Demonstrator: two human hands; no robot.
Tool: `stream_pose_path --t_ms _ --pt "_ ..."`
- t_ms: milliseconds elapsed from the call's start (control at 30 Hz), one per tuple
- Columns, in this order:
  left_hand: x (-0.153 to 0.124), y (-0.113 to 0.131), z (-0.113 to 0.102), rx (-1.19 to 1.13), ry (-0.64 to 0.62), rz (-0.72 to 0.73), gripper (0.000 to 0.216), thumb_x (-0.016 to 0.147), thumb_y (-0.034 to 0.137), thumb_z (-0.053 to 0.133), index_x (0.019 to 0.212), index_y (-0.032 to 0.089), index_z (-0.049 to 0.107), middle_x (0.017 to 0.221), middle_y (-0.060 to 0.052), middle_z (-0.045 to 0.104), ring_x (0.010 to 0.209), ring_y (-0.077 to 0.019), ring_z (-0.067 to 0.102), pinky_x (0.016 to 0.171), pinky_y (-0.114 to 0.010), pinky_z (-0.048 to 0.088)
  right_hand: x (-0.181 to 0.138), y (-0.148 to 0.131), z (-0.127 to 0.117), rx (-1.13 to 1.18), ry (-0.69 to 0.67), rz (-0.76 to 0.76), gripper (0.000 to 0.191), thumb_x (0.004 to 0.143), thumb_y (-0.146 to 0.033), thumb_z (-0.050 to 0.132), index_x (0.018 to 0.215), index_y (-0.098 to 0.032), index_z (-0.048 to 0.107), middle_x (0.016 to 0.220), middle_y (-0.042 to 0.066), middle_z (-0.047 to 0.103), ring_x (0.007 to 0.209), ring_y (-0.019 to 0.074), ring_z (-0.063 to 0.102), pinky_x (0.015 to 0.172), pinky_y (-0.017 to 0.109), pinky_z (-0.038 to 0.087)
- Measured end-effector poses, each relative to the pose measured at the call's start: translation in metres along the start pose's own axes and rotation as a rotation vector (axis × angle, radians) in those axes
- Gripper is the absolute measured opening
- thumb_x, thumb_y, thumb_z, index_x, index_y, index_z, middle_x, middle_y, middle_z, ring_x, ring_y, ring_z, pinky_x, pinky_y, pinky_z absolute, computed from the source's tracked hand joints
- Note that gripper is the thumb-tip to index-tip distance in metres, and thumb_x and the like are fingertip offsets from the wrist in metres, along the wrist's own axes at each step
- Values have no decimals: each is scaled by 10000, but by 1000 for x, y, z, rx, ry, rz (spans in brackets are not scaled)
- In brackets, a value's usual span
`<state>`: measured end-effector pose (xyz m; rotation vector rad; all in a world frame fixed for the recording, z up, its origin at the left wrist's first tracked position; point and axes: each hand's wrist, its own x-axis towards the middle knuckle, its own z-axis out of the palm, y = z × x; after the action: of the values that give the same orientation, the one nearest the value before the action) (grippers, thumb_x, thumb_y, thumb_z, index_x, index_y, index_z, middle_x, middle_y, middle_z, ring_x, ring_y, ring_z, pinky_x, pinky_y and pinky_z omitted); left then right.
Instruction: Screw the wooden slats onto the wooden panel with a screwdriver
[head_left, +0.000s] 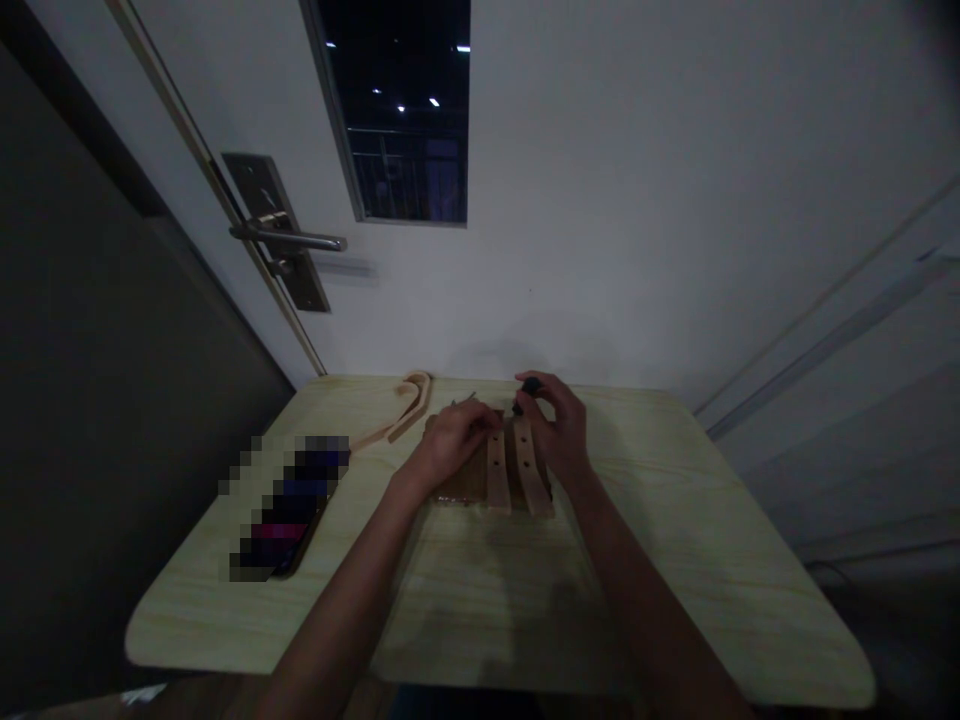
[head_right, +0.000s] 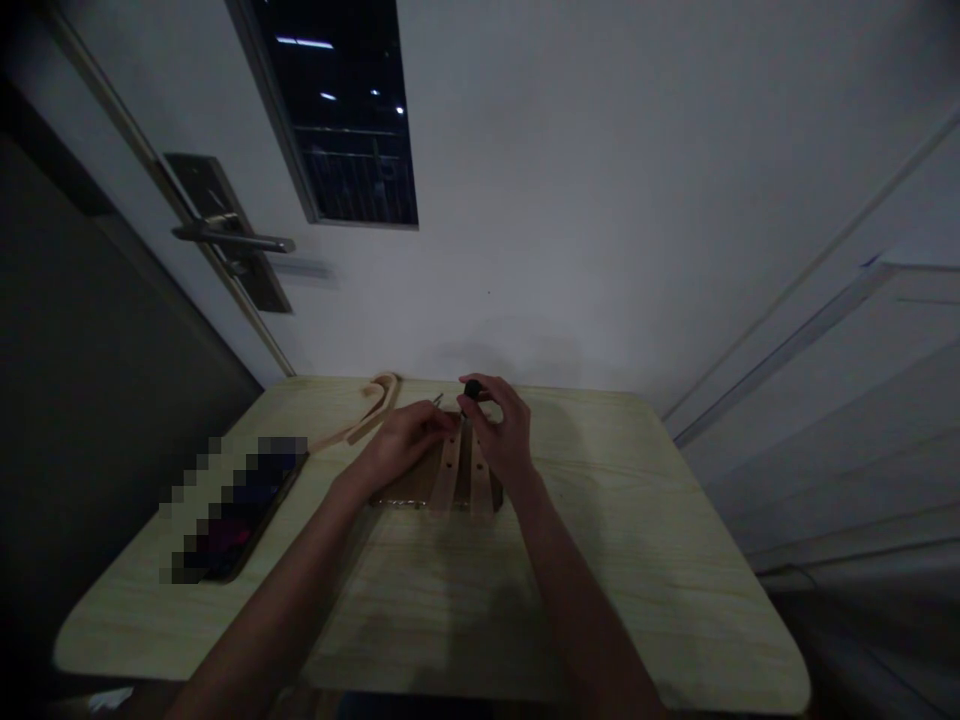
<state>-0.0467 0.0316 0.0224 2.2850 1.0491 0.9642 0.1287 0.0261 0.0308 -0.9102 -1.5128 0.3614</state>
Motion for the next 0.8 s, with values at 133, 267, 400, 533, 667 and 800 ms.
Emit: stream_pose_path --t_ms 133,267,400,533,667,800 --pt "5 6 -9 36 -68 50 201 859 74 519 921 185 675 953 -38 675 899 -167 637 818 -294 504 -2 3 -1 -25 33 14 152 849 -294 613 983 -237 655 936 27 685 800 144 655 729 295 552" --pt "-1 6 -10 86 -46 15 232 885 99 511 1031 201 659 1017 -32 703 937 -177 649 846 -312 502 -6 7 -1 -22 35 39 157 855 -300 612 992 -236 652 945 26 685 780 136 655 727 293 549" --pt "-7 1 -7 134 -24 -12 127 887 147 562 931 184 675 886 -28 718 850 -179 662 804 -303 512 -6 6 0 -42 4 22 152 856 -299 616 992 -242 652 941 25 690 796 139 659 742 297 551" --pt "-8 -4 -6 140 37 42 139 903 165 549 937 172 683 874 -44 707 843 -178 656 786 -303 513 -7 5 1 -94 -58 -33 139 856 -286 617 984 -251 658 899 15 690 791 142 661 733 296 555" --pt "-9 -10 -1 71 89 68 165 893 139 542 921 176 701 893 -47 705 851 -171 658 768 -293 518 -9 8 2 -104 -105 -41 139 850 -280 632 983 -252 662 904 10 696 767 133 660 705 275 553" --pt "-9 -15 8 -3 123 -8 171 850 112 577 931 192 704 880 -26 729 836 -167 677 788 -294 533 -10 10 3 -106 -91 -15 144 848 -290 630 981 -253 667 902 10 698 752 129 661 694 267 551"
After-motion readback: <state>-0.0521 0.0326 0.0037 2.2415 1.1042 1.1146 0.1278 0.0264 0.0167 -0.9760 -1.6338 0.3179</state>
